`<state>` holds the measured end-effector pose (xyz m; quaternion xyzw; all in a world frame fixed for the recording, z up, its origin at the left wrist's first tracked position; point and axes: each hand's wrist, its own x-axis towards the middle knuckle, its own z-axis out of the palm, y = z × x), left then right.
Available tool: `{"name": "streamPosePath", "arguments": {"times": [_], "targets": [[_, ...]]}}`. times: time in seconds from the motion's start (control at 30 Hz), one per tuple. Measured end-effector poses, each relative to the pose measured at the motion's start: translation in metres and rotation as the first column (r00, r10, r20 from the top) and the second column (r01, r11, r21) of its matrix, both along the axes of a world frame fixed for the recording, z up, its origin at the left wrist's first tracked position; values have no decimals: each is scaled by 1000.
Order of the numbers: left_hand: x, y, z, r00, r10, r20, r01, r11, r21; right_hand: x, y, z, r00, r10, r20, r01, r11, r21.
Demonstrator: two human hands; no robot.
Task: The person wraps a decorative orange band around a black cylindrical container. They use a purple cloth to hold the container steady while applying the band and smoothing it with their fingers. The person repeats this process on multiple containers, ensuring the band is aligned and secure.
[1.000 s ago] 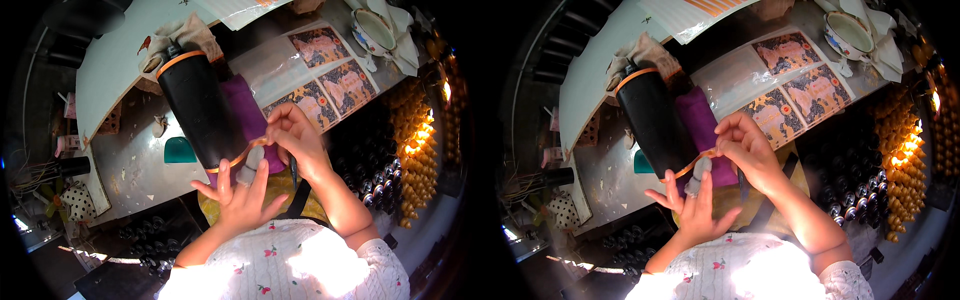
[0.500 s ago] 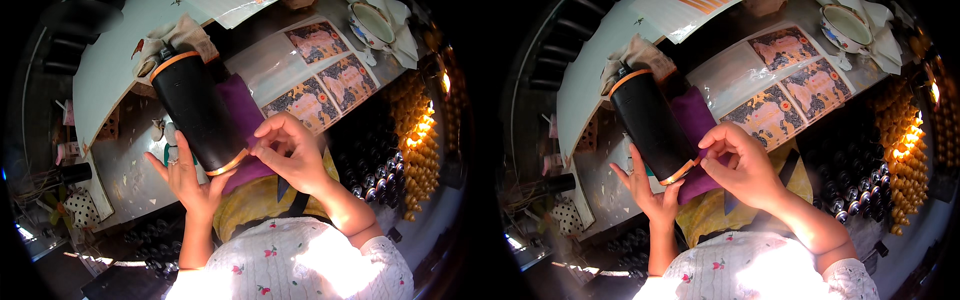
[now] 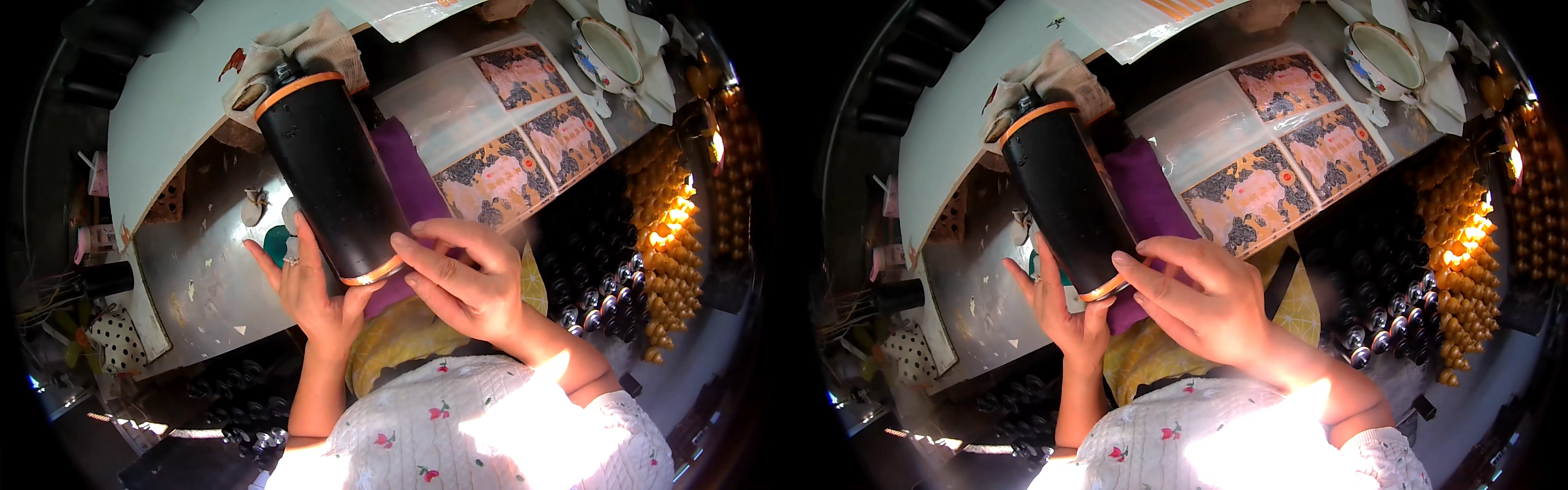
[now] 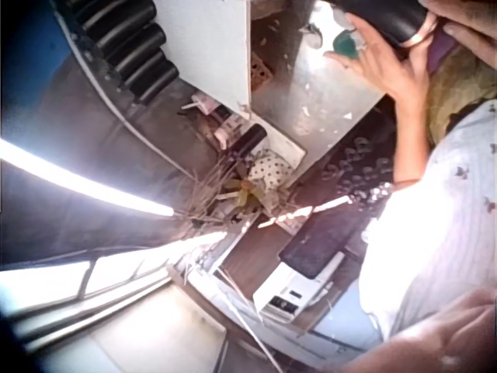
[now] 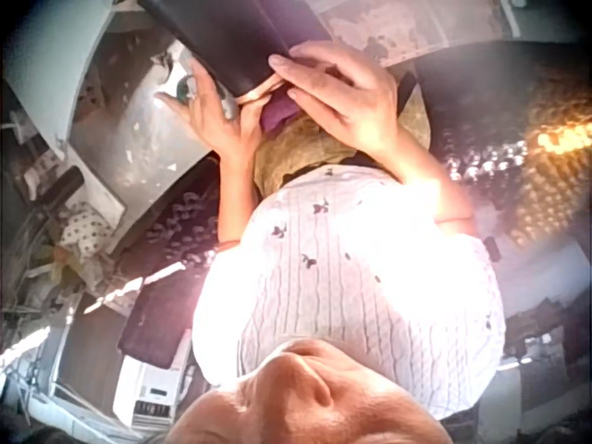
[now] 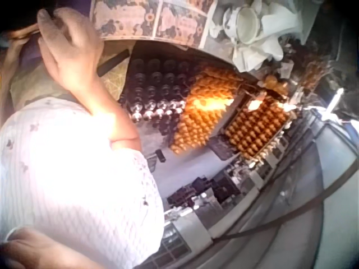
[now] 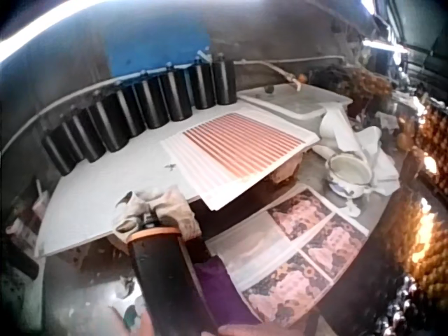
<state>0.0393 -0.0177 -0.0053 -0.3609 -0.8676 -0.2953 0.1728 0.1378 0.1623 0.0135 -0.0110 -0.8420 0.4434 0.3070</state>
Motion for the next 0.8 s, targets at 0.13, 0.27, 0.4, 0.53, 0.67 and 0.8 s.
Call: {"name": "streamPosePath", "arguments": {"times": [0.13,0.27,0.4,0.53,0.67,0.8], "targets": [[1,0,-6,1000,0,29,-1,998,57,3,-7,4,1000,-6,-15,6,1000,-12],[2,2,-11,1000,18,22,-19,999,41,4,-6,0,999,31,-32,-27,993,115],[2,1,-8,999,18,37,-20,999,32,6,-5,-5,997,27,-79,-12,984,177],[2,2,-10,999,1,37,-3,999,53,1,-8,-7,992,9,-130,19,976,215],[2,1,-10,999,1,35,-3,999,54,7,-7,-11,988,25,-153,22,954,298],[3,3,-9,999,3,42,-5,998,60,9,-9,-6,993,42,-111,-12,966,256]]}}
